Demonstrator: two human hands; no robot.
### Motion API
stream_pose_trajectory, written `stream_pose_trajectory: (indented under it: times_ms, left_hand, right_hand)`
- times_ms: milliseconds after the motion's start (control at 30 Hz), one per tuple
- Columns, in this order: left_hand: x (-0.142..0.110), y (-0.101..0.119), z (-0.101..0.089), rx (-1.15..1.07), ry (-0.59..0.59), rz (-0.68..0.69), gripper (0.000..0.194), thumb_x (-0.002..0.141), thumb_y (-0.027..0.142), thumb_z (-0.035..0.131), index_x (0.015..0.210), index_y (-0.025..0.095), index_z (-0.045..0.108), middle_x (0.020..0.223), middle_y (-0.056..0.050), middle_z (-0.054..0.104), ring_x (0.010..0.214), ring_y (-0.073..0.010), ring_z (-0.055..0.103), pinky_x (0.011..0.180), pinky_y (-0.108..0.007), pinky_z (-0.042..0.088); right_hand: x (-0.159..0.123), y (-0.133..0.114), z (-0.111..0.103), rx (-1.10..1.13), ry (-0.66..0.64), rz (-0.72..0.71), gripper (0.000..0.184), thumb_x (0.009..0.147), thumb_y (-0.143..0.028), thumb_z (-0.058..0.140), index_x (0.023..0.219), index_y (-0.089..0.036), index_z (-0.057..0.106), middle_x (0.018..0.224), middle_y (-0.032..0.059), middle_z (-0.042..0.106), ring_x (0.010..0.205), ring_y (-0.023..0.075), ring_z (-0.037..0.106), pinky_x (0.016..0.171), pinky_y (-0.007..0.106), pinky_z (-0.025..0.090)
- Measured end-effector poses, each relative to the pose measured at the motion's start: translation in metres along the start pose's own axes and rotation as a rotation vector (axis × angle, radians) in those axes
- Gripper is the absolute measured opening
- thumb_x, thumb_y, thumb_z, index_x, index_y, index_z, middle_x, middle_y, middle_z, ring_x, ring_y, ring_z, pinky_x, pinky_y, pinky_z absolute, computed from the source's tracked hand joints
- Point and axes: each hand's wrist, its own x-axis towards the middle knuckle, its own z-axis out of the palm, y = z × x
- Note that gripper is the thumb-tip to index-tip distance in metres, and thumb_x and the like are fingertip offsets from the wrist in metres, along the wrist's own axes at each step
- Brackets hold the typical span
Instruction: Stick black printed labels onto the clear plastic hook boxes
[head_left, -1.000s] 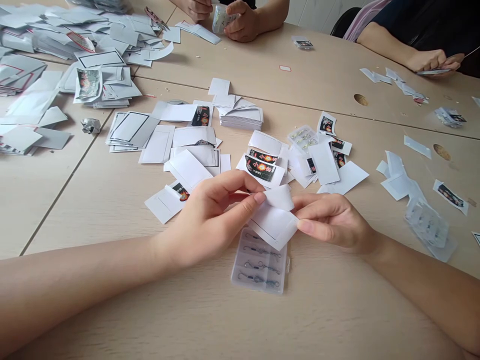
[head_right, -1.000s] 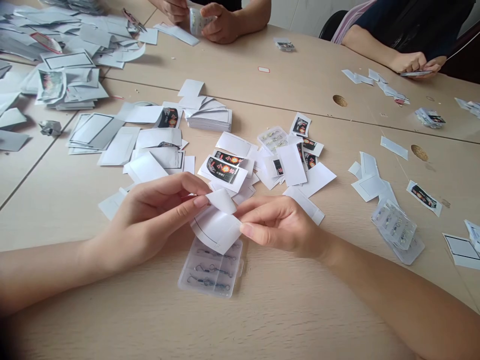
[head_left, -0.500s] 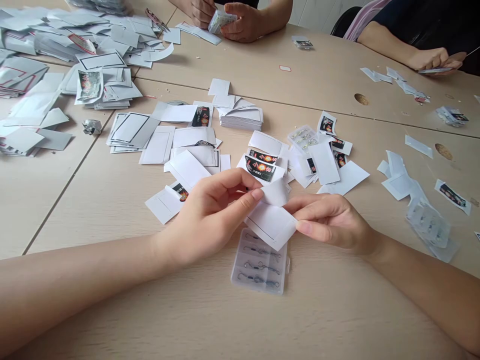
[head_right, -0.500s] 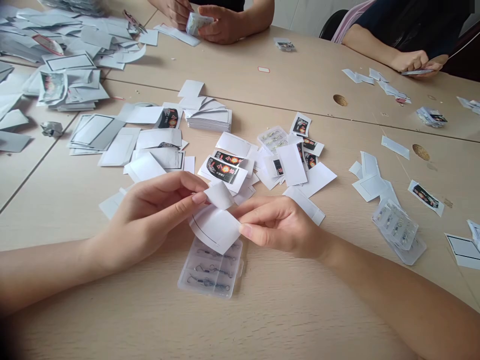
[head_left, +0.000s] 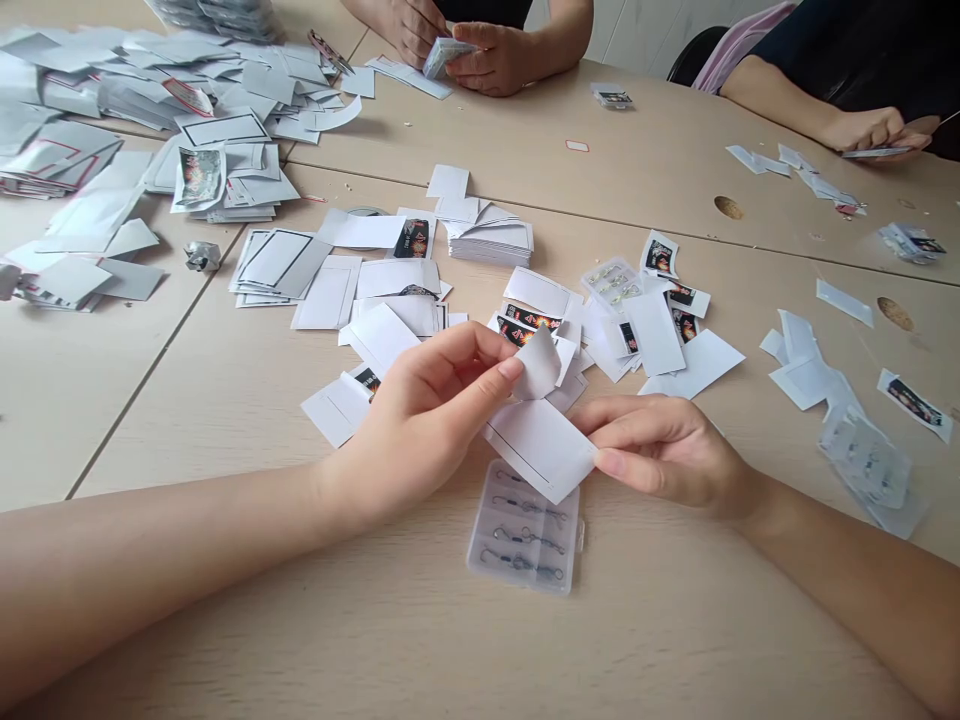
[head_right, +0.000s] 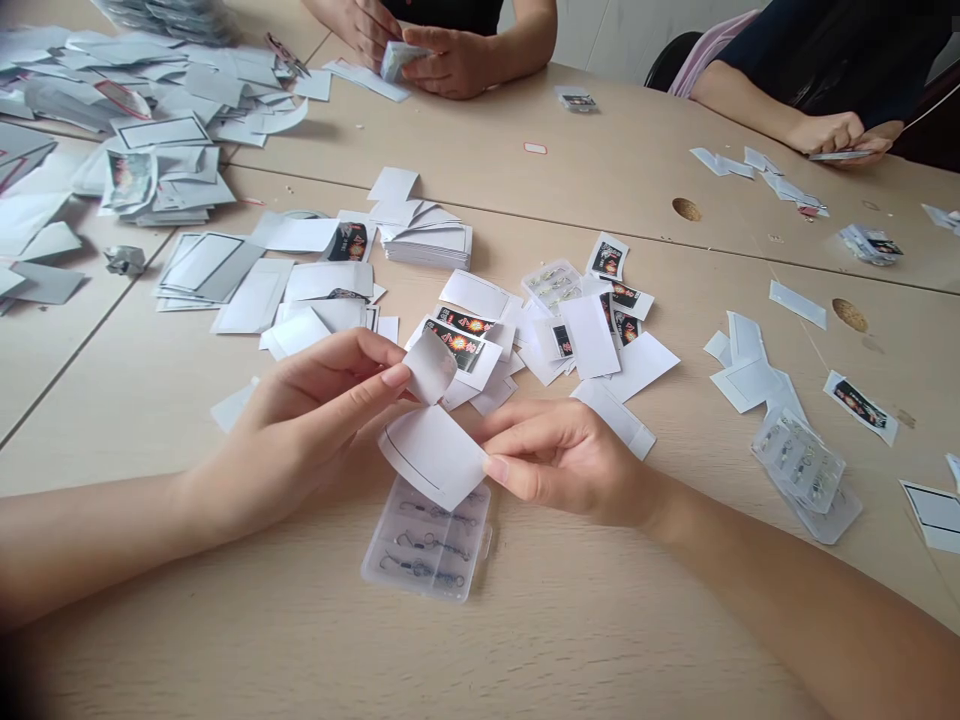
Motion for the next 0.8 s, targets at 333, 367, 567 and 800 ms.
stream_pose_trajectory:
  times_ms: [333,367,567,800]
  left_hand:
    - [0.0026,-0.0040,-0.0030,-0.045,0.017,-0.058,0.017,0.089,0.034,0.059,0.083,0.019,0.054,0.079,-0.002,0.055,0.071,-0.0126,0.053,0.062,-0.025,0.043]
    - [0.0030,-0.0043,-0.0033,-0.049,0.017,-0.060,0.017,0.089,0.034,0.059,0.083,0.019,0.054,0.079,-0.001,0.055,0.071,-0.0125,0.053,0.063,-0.025,0.043]
    - [0.0040,-0.0048,-0.0044,-0.045,0.024,-0.068,0.018,0.090,0.035,0.058,0.084,0.019,0.053,0.078,0.000,0.053,0.071,-0.0103,0.050,0.065,-0.024,0.042]
    - [0.0042,-0.0045,-0.0046,-0.078,0.037,-0.069,0.019,0.089,0.036,0.058,0.082,0.018,0.054,0.078,0.001,0.053,0.073,-0.0103,0.050,0.068,-0.023,0.043]
  right_hand:
    - [-0.0008,-0.0004,0.0004,-0.039,0.019,0.042,0.017,0.089,-0.024,0.057,0.090,-0.023,0.074,0.103,0.0051,0.068,0.095,0.0192,0.062,0.086,0.034,0.051]
    - [-0.0007,-0.0006,0.0006,-0.049,0.021,0.049,0.017,0.089,-0.024,0.057,0.089,-0.022,0.074,0.102,0.0052,0.068,0.095,0.0191,0.062,0.085,0.033,0.051]
    - [-0.0008,-0.0017,0.0024,-0.098,0.057,0.057,0.018,0.089,-0.024,0.057,0.083,-0.020,0.073,0.094,0.0044,0.067,0.085,0.0157,0.062,0.076,0.028,0.050]
    - [-0.0019,0.0001,0.0012,-0.124,0.042,0.070,0.018,0.089,-0.027,0.057,0.089,-0.022,0.075,0.094,0.0060,0.066,0.088,0.0186,0.060,0.080,0.031,0.049]
